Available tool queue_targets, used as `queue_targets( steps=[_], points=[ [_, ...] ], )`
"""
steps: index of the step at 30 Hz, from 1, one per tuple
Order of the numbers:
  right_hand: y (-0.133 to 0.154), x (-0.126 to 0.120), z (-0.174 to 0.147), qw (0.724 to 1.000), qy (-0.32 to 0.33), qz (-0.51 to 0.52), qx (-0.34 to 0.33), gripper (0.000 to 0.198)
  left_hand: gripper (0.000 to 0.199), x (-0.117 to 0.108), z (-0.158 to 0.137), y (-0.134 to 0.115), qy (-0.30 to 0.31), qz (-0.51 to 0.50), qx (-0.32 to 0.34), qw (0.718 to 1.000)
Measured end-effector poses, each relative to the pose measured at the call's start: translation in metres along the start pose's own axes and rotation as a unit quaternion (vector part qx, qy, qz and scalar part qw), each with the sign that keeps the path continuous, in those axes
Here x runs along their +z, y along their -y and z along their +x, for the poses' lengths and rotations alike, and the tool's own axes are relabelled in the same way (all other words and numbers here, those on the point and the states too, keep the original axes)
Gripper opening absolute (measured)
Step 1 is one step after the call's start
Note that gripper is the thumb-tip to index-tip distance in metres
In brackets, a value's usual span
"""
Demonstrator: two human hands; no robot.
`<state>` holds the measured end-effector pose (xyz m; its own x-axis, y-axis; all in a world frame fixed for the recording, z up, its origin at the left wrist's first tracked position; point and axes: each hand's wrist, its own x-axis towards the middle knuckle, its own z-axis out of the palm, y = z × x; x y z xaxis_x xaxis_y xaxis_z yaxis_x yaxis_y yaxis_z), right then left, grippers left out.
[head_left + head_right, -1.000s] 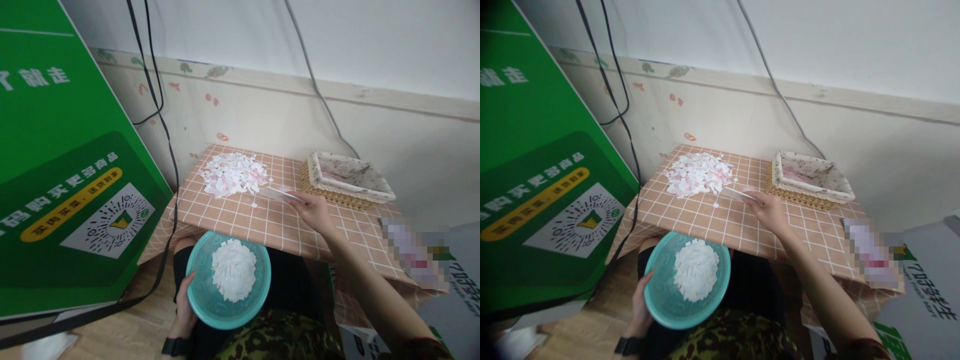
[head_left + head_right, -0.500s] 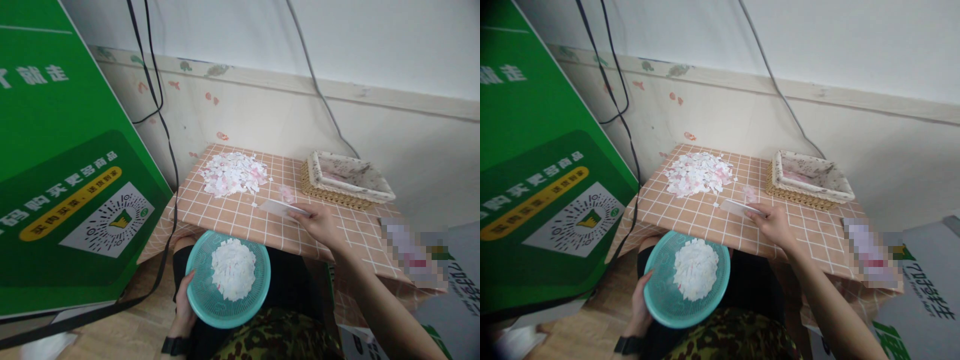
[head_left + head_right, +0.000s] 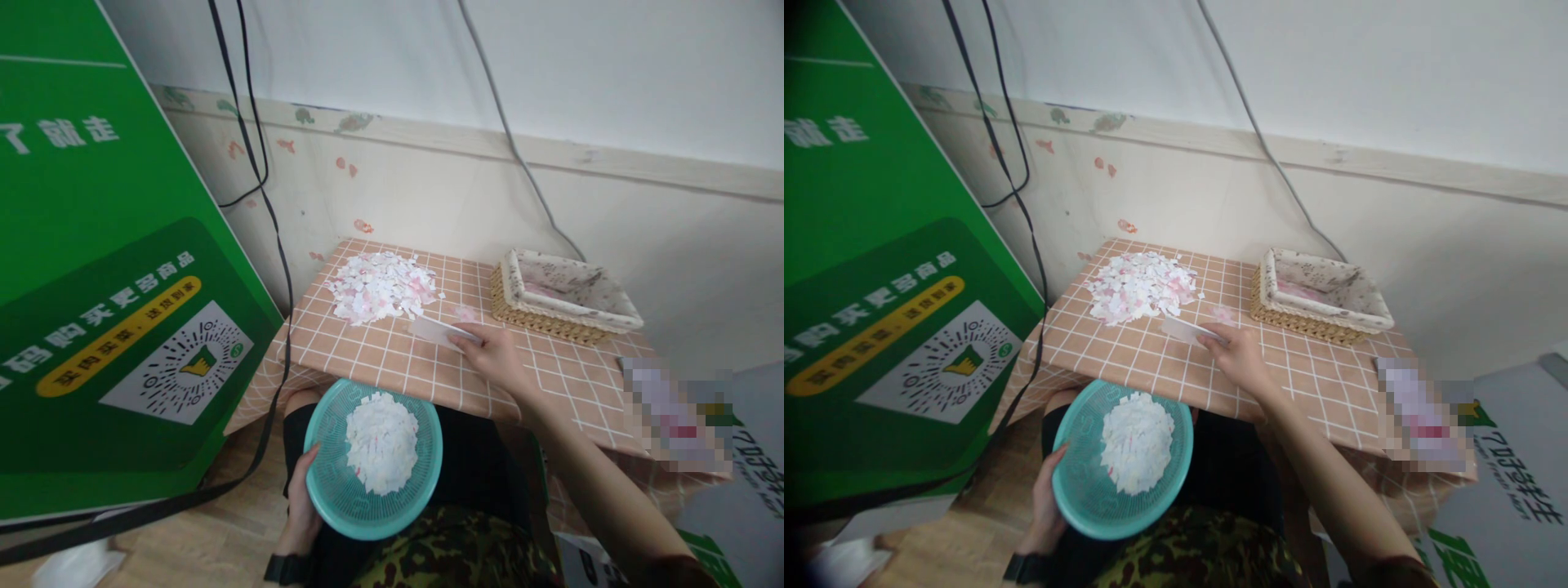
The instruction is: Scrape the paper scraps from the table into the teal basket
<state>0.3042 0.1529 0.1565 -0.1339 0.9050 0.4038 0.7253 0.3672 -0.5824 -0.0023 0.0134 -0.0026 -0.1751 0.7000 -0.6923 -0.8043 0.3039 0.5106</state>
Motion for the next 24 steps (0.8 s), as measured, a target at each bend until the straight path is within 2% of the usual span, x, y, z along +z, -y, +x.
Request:
queue_targets(
  steps=[4,8,12,17,19,21,23,24],
  points=[
    [-0.008,0.005,0.024,1.000,-0.008,-0.001,0.002,0.026,0.013,0.003,-0.002,-0.001,-0.011,0.006,0.013,1.000],
    [-0.002,0.010,0.031,1.000,-0.006,0.019,-0.008,0.024,0.013,0.006,-0.004,-0.002,-0.011,0.007,0.003,1.000],
    [0.006,0.007,0.027,0.998,0.037,0.038,-0.035,0.020,0.011,0.006,-0.005,-0.003,-0.016,0.002,-0.006,1.000],
    [0.003,-0.015,0.026,0.991,0.108,0.050,-0.060,0.017,0.012,0.003,-0.003,-0.002,-0.007,-0.006,-0.010,1.000],
    [0.005,-0.021,0.022,0.993,0.088,0.046,-0.062,0.017,0.013,0.002,-0.003,-0.002,-0.004,-0.005,-0.006,1.000],
    [0.014,-0.018,0.010,0.997,0.036,0.024,-0.066,0.020,0.013,0.002,-0.002,-0.002,-0.002,-0.002,-0.003,1.000],
    [0.031,-0.006,-0.007,0.996,0.010,-0.005,-0.092,0.028,0.012,0.002,-0.002,-0.001,0.000,-0.002,0.000,1.000],
    [0.040,0.004,-0.017,0.992,0.025,-0.013,-0.120,0.036,0.011,0.003,-0.002,-0.001,0.000,-0.003,0.001,1.000]
  ],
)
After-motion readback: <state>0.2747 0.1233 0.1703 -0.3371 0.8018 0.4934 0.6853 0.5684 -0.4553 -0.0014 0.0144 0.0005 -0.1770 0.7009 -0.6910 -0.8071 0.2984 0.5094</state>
